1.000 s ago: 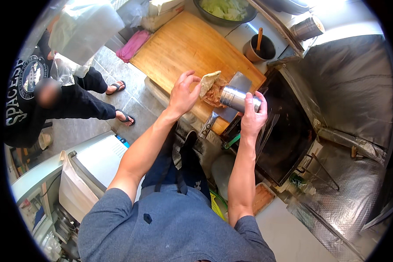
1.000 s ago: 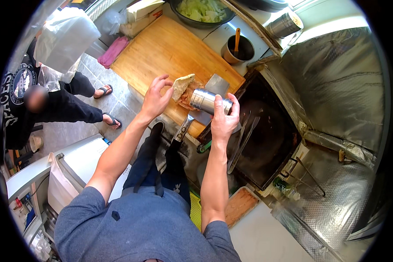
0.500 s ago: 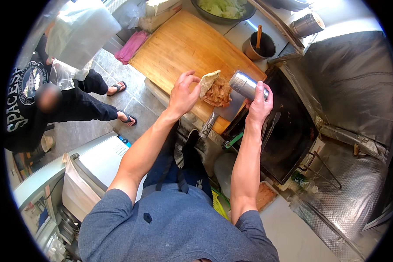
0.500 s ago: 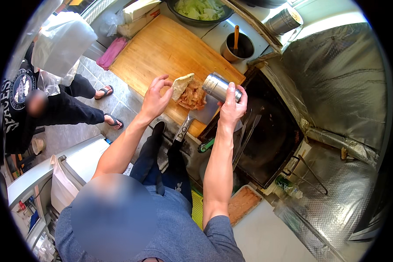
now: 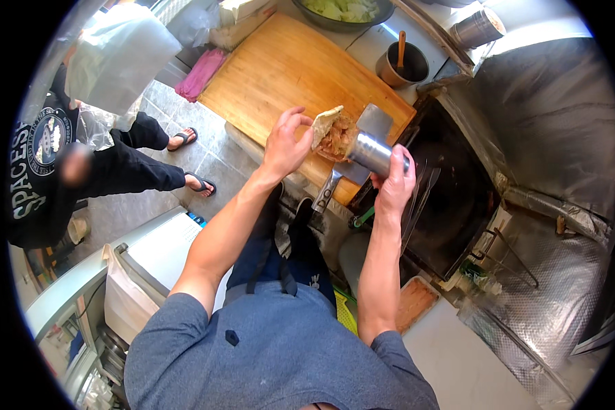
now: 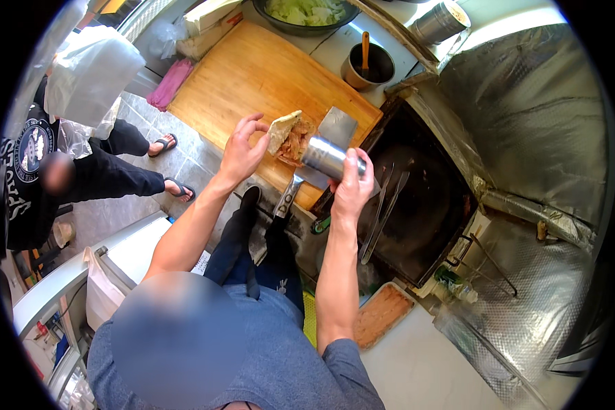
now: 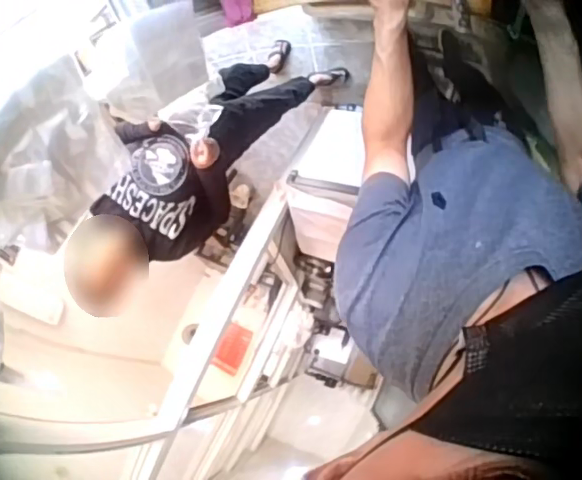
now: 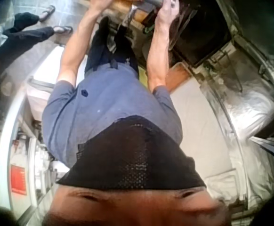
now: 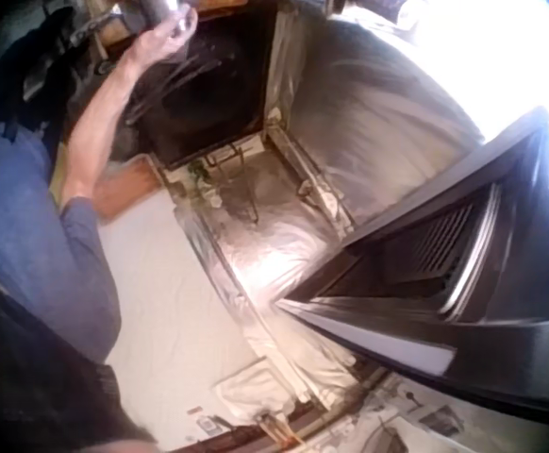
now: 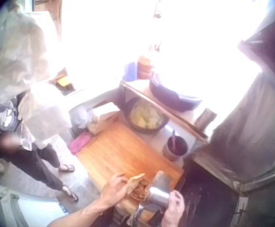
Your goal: The person cooks sliced meat on a flat-top grill using tongs and a spatula. They then assemble tacos by placing the cooked meat and shredded lettuce onto tortillas, seasoning them, and wrapping them in paper for a customer.
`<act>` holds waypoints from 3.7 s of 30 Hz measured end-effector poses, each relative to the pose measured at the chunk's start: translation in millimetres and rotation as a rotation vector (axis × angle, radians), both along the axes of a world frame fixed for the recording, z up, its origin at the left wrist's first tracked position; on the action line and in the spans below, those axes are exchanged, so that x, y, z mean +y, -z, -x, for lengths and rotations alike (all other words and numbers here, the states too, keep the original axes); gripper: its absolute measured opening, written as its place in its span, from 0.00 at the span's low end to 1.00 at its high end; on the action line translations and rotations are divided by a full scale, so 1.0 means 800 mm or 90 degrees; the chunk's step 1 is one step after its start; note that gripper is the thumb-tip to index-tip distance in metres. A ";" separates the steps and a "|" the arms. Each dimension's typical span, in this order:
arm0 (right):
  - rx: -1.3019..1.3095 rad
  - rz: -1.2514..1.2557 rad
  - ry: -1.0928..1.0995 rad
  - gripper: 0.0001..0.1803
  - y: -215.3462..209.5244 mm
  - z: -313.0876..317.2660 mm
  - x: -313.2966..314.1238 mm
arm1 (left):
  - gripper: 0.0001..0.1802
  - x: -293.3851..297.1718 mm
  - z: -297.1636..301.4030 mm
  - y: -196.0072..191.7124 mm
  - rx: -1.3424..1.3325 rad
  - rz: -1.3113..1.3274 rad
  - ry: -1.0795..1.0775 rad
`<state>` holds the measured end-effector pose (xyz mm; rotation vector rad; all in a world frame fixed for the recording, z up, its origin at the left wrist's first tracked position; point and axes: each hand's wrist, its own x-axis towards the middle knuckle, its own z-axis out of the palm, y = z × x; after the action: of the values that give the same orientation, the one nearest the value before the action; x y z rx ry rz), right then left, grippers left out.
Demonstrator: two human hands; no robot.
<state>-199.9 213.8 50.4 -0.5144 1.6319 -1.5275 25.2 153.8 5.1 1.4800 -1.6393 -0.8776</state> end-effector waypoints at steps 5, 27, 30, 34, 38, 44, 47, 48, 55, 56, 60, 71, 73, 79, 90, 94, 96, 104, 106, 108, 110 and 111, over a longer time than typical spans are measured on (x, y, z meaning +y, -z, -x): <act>0.108 -0.029 0.012 0.22 0.009 0.004 0.000 | 0.18 0.003 -0.004 -0.009 -0.025 0.011 0.021; 0.313 -0.247 0.069 0.21 0.017 0.114 0.284 | 0.30 -0.319 0.176 -0.051 -0.382 0.187 0.273; 0.299 -0.250 0.111 0.22 0.010 0.104 0.296 | 0.33 -0.289 0.200 -0.152 -0.188 0.505 0.203; 0.202 -0.204 0.126 0.21 -0.048 0.073 0.239 | 0.31 -0.294 0.293 -0.280 -0.023 0.593 0.190; 0.135 -0.098 0.057 0.22 -0.083 0.053 0.141 | 0.33 -0.340 0.317 -0.287 -0.181 0.342 0.322; -0.314 0.184 -0.019 0.42 -0.092 0.043 0.044 | 0.37 -0.160 0.217 -0.248 0.134 0.280 0.350; -0.583 0.283 0.010 0.36 -0.073 0.037 0.006 | 0.49 -0.059 0.159 -0.201 0.212 0.135 0.447; -0.555 0.257 0.042 0.33 -0.073 0.029 -0.002 | 0.51 -0.041 0.141 -0.177 0.241 0.194 0.436; -0.054 0.091 -0.009 0.24 -0.045 0.023 -0.008 | 0.32 -0.018 0.008 -0.006 -0.095 0.088 0.117; -0.021 0.085 -0.018 0.24 -0.041 0.020 -0.012 | 0.28 -0.017 -0.001 0.002 -0.084 0.044 0.102; 0.057 0.032 -0.023 0.27 -0.032 0.008 -0.020 | 0.18 -0.018 -0.015 0.006 -0.043 0.026 0.051; -0.138 0.046 -0.042 0.29 -0.007 -0.004 -0.025 | 0.14 -0.013 -0.018 0.007 -0.034 0.009 0.053; -0.081 0.034 -0.057 0.29 -0.009 -0.007 -0.019 | 0.14 -0.013 -0.017 0.003 -0.024 0.006 0.057; 0.219 0.004 -0.049 0.26 -0.016 -0.021 0.003 | 0.13 -0.013 -0.017 0.003 -0.018 0.011 0.062; 0.031 0.012 0.038 0.27 -0.011 -0.008 -0.015 | 0.13 -0.015 -0.016 0.000 -0.029 -0.002 0.080; 0.086 -0.024 0.054 0.26 -0.015 -0.008 0.000 | 0.12 -0.016 -0.017 0.000 -0.019 -0.008 0.083; 0.052 -0.014 0.055 0.26 -0.004 0.006 0.002 | 0.12 -0.016 -0.016 0.001 -0.016 -0.004 0.086; 0.042 -0.049 0.047 0.26 0.002 0.008 0.027 | 0.12 -0.016 -0.015 0.006 -0.012 0.018 0.089; 0.050 -0.064 0.042 0.23 -0.012 -0.007 0.028 | 0.12 -0.018 -0.014 0.002 -0.008 0.017 0.091; 0.061 -0.038 0.046 0.24 -0.010 -0.021 0.020 | 0.12 -0.020 -0.016 0.000 -0.012 0.019 0.094; 0.042 -0.028 0.051 0.24 -0.008 -0.023 0.011 | 0.12 -0.020 -0.018 0.000 -0.026 0.025 0.099; 0.073 -0.026 0.059 0.23 -0.004 -0.022 0.011 | 0.13 -0.020 -0.019 -0.001 -0.043 0.029 0.096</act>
<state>-182.5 222.5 53.6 -0.5194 1.7921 -1.5533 40.4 137.6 5.9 1.3824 -1.8276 -0.8746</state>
